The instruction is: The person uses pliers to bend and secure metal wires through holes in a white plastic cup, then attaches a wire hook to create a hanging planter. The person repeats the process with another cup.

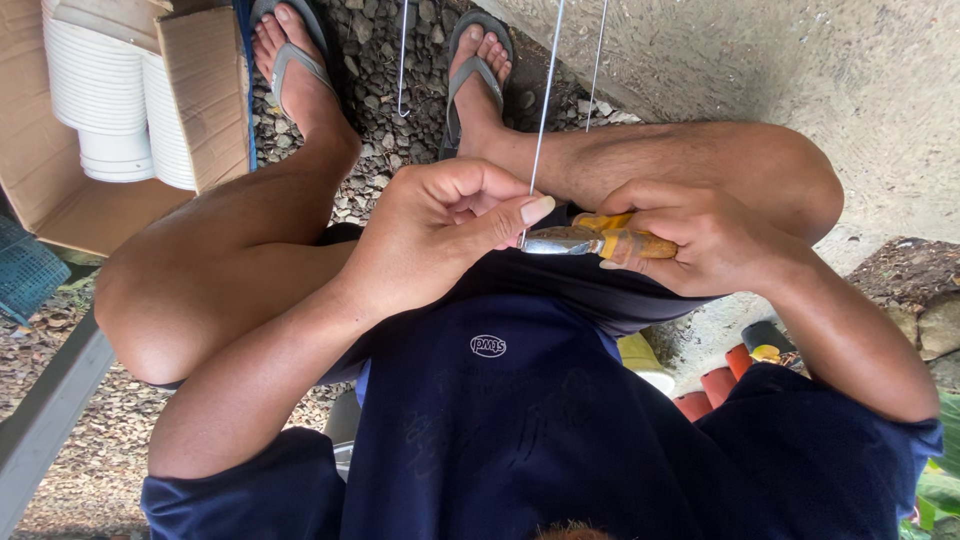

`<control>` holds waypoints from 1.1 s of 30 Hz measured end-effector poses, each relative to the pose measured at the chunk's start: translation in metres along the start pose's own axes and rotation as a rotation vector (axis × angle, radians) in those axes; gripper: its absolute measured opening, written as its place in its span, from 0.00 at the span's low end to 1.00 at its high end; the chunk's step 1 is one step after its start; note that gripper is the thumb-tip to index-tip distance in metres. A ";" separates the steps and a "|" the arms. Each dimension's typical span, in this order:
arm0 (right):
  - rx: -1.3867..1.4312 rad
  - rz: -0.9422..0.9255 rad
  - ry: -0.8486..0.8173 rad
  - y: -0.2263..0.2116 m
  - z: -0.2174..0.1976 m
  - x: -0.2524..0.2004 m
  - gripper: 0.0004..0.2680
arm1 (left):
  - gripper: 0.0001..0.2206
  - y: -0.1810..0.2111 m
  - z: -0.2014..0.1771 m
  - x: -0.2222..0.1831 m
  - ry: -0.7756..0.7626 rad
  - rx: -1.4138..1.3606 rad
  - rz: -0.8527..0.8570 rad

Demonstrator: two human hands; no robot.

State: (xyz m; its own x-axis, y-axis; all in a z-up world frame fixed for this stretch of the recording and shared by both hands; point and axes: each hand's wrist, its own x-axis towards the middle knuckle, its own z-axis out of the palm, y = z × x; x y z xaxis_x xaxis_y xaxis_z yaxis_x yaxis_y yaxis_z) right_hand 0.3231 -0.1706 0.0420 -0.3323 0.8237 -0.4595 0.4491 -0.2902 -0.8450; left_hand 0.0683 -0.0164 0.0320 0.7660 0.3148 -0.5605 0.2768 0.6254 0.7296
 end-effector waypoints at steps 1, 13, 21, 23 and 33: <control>-0.001 -0.007 0.007 0.000 0.000 0.000 0.09 | 0.09 0.000 0.000 0.000 0.001 0.006 -0.001; -0.020 -0.025 -0.014 0.005 0.000 -0.004 0.09 | 0.08 -0.004 0.000 0.001 0.001 0.001 0.004; -0.012 0.042 -0.139 -0.002 -0.007 0.002 0.13 | 0.08 -0.006 0.001 0.001 0.000 -0.007 0.003; -0.060 0.132 -0.190 -0.006 -0.008 0.005 0.14 | 0.07 -0.006 0.001 0.001 0.007 0.014 -0.016; -0.268 0.009 0.031 -0.011 0.001 0.005 0.12 | 0.05 -0.003 0.003 -0.004 0.052 0.075 0.076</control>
State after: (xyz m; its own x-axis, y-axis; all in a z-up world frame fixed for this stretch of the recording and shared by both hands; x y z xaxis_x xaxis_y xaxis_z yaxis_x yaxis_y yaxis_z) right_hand 0.3162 -0.1639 0.0486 -0.3031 0.8375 -0.4547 0.6568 -0.1621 -0.7364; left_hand 0.0657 -0.0219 0.0332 0.7560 0.3970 -0.5204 0.2627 0.5441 0.7969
